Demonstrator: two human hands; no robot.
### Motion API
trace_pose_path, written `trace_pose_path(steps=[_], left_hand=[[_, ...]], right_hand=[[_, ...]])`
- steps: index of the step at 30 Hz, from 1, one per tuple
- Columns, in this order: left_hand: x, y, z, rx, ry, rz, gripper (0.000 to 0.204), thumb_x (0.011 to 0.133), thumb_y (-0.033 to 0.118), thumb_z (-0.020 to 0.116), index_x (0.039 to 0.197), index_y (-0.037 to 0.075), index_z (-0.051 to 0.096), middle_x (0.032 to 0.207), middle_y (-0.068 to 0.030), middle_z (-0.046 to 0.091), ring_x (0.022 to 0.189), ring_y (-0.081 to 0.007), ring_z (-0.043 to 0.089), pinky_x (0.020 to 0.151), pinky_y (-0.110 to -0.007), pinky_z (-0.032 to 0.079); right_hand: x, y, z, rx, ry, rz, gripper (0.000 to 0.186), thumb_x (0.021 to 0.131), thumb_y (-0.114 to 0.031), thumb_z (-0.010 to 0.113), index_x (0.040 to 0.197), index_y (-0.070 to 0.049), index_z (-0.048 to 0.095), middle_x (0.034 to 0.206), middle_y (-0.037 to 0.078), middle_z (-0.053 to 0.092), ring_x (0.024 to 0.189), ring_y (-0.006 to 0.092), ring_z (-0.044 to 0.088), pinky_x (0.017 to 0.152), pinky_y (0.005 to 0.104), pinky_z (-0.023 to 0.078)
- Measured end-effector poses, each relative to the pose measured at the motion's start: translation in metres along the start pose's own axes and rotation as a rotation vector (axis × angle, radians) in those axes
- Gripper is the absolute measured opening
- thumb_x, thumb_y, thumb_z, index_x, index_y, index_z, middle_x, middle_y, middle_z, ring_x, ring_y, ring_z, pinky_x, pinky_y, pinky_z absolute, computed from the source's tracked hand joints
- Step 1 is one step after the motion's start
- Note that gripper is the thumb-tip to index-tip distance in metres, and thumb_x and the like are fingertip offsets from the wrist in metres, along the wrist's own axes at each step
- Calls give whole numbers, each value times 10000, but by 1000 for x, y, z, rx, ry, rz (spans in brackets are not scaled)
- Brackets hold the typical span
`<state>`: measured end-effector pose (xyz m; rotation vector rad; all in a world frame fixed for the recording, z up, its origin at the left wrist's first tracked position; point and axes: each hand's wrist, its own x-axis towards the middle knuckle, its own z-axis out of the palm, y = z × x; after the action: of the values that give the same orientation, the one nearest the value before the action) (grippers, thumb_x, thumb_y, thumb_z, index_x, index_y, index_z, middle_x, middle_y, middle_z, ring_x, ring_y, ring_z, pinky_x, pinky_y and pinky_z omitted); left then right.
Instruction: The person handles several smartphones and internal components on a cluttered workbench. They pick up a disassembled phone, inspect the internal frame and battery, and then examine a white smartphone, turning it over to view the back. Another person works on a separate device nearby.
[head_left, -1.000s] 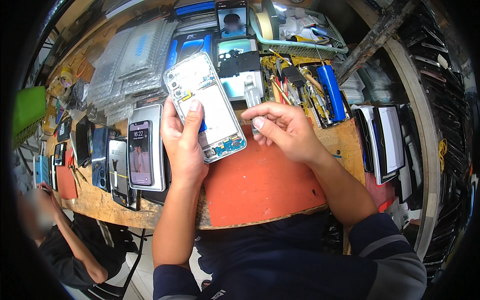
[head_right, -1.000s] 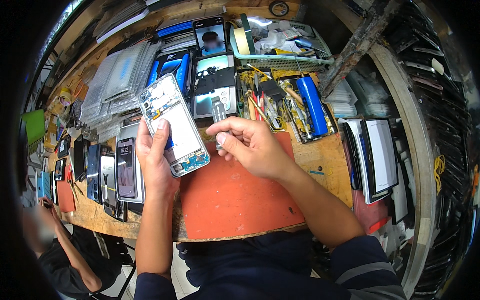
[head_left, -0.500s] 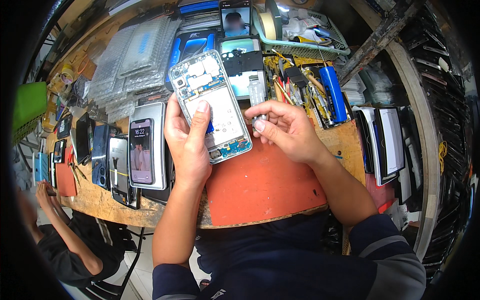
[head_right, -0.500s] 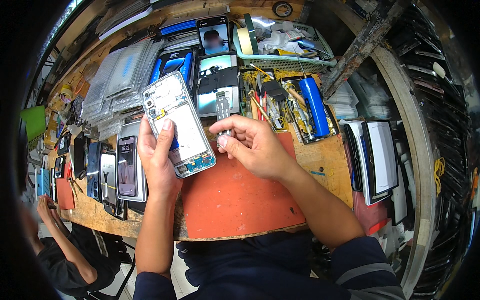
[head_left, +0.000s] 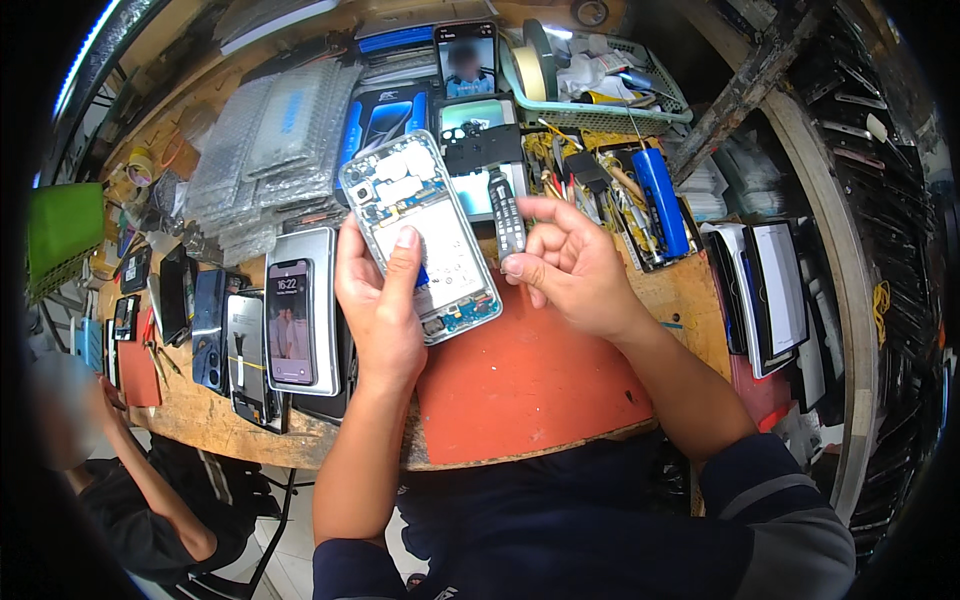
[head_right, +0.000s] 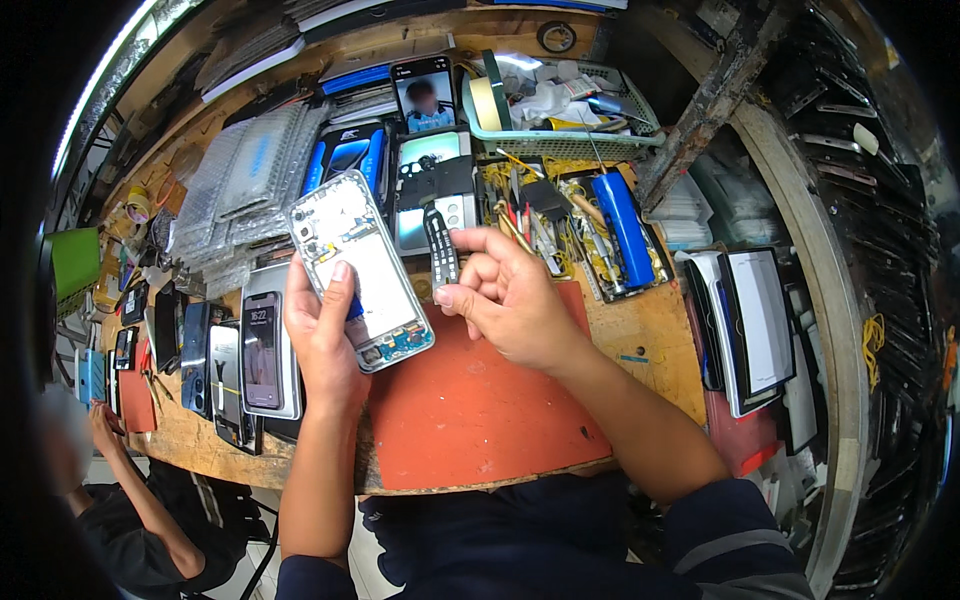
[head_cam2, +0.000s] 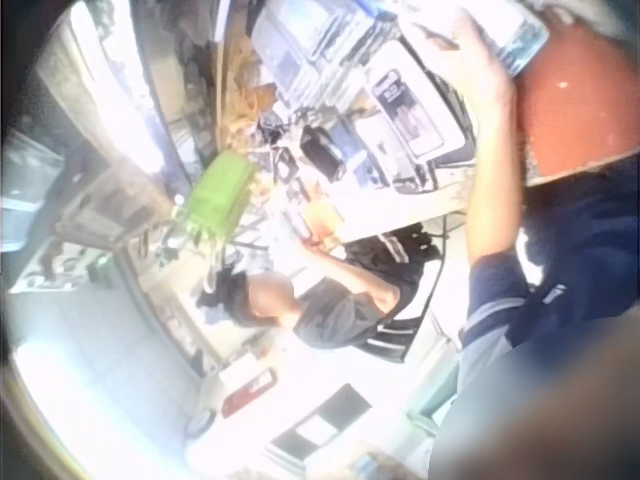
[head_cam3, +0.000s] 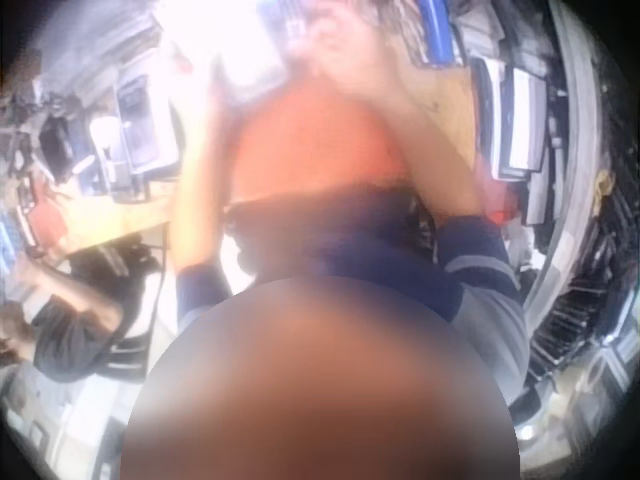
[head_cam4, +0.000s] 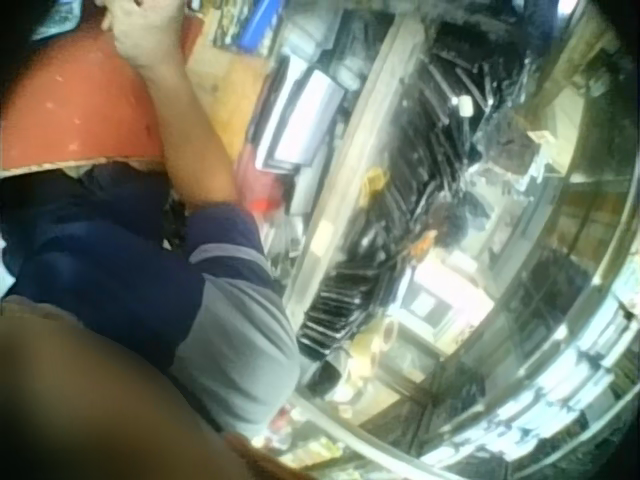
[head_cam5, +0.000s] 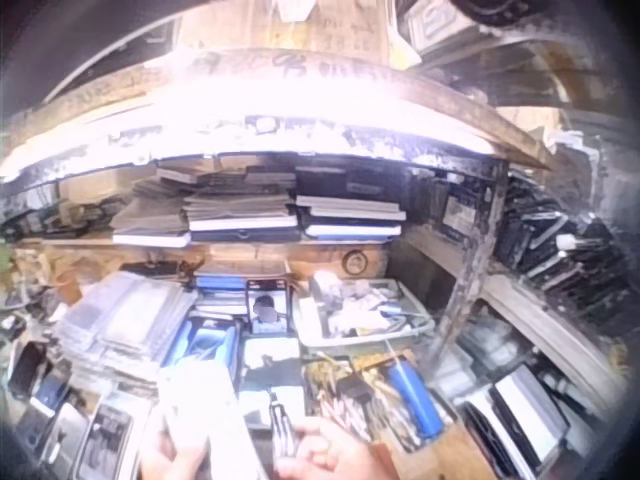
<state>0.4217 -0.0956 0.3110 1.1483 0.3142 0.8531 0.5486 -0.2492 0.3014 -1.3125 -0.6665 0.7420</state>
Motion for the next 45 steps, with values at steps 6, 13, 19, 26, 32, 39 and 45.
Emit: trace_pose_path(steps=[6, 13, 19, 26, 32, 39, 45], left_hand=[[-2, -4, 1, 107, -61, 64, 390, 1015, 88, 661, 1362, -3, 509, 1221, -85, 666, 1098, -125, 619, 991, -302, 480], [-10, -5, 6, 185, -129, 104, 408, 1019, 95, 662, 1374, -21, 497, 1240, -102, 660, 1113, -136, 626, 992, -309, 493], [-15, -9, 10, 158, -154, 90, 412, 1012, 72, 665, 1380, -24, 506, 1224, -99, 671, 1114, -142, 628, 991, -306, 487], [-12, -10, 10, 104, -159, 16, 474, 997, 64, 683, 1411, -38, 476, 1236, -135, 683, 1111, -163, 666, 978, -321, 526], [-14, -11, 16, 17, -122, -13, 622, 940, -15, 732, 1434, 1, 354, 1183, -198, 697, 1082, -208, 691, 964, -335, 546], [-14, -16, 17, 64, -122, 33, 609, 924, -35, 746, 1389, 5, 355, 1144, -216, 703, 1061, -227, 701, 937, -338, 559], [-13, -14, 20, 95, -111, 49, 554, 939, -35, 728, 1386, -39, 400, 1140, -221, 709, 1034, -217, 710, 905, -323, 577]], right_hand=[[1, 3, 0, -6, 72, -50, 277, 964, -40, 729, 1169, 44, 562, 788, 69, 685, 618, 71, 620, 523, 206, 477], [4, 5, -9, -35, 132, -28, 305, 1014, -115, 682, 1232, 63, 563, 799, 57, 678, 619, 58, 604, 525, 203, 483], [7, 6, -12, 28, 157, 25, 545, 1027, -84, 639, 1479, 110, 405, 965, 112, 721, 681, 94, 637, 585, 214, 519], [4, 3, -11, 5, 113, -69, 458, 1058, -140, 593, 1446, 77, 479, 981, 110, 726, 698, 92, 642, 590, 220, 515], [-2, 1, -13, 40, -131, -170, 287, 1083, -235, 571, 1183, 20, 656, 876, 45, 699, 656, 66, 627, 564, 206, 488], [-5, 1, -9, 5, -76, -155, 205, 1059, -190, 620, 1111, 4, 659, 843, 17, 685, 626, 52, 619, 544, 196, 480], [-2, 3, -8, 20, -78, -166, 189, 1055, -182, 624, 1083, 3, 655, 841, 14, 686, 608, 47, 616, 527, 189, 472]])
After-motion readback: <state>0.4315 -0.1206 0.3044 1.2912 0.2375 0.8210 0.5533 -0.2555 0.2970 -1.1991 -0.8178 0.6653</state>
